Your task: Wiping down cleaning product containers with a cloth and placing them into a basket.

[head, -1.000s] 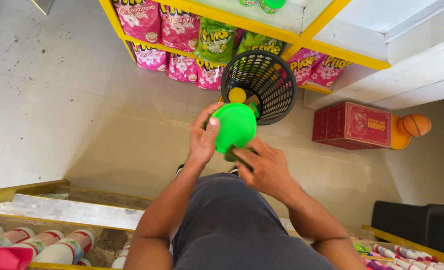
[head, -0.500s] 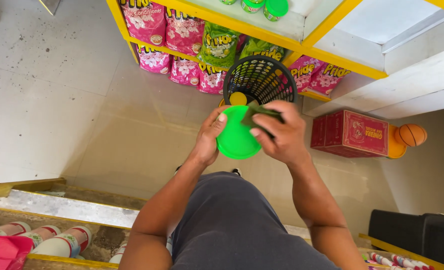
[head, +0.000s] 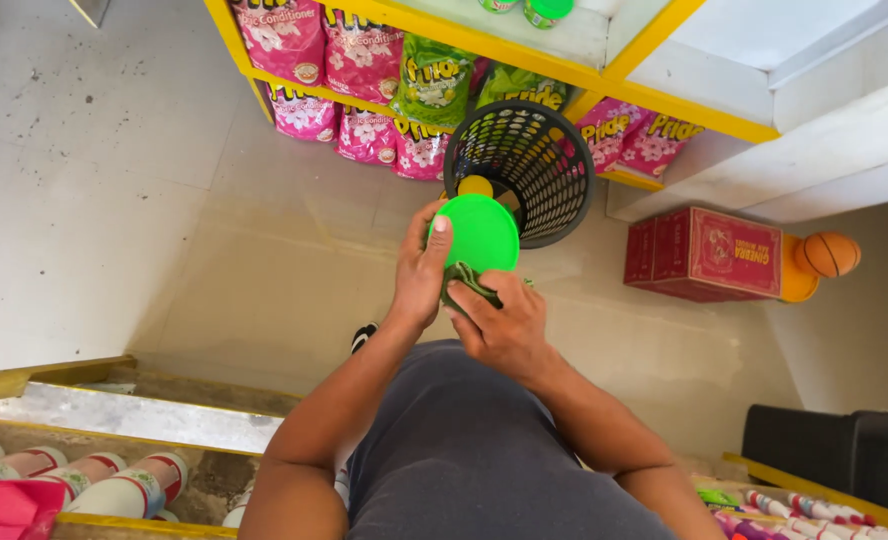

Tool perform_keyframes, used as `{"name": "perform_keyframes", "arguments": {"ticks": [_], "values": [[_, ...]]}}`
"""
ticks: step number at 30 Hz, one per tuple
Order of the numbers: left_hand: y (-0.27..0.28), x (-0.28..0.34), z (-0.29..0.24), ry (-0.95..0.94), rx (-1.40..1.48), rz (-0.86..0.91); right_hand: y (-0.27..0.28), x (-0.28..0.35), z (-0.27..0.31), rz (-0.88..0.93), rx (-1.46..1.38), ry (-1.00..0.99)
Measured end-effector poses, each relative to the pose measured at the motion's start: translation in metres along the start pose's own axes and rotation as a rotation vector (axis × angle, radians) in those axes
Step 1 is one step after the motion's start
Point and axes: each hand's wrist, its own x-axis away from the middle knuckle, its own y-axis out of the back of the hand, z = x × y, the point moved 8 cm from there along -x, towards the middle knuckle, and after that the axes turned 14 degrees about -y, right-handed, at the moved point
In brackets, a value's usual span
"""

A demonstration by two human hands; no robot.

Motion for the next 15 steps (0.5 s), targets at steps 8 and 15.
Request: {"name": "perform_keyframes", "arguments": {"ticks": [8, 15], "values": [[0.008, 0.002, 0.033, 0.391, 0.395, -0.248, 0.010, 0.025, -0.077, -0.132, -0.277, -0.111], [-0.014, 0.004, 0.019, 0.356, 0.461, -0.324, 0.016, 0.016, -0.043, -0.251, -0.260, -0.025]]}}
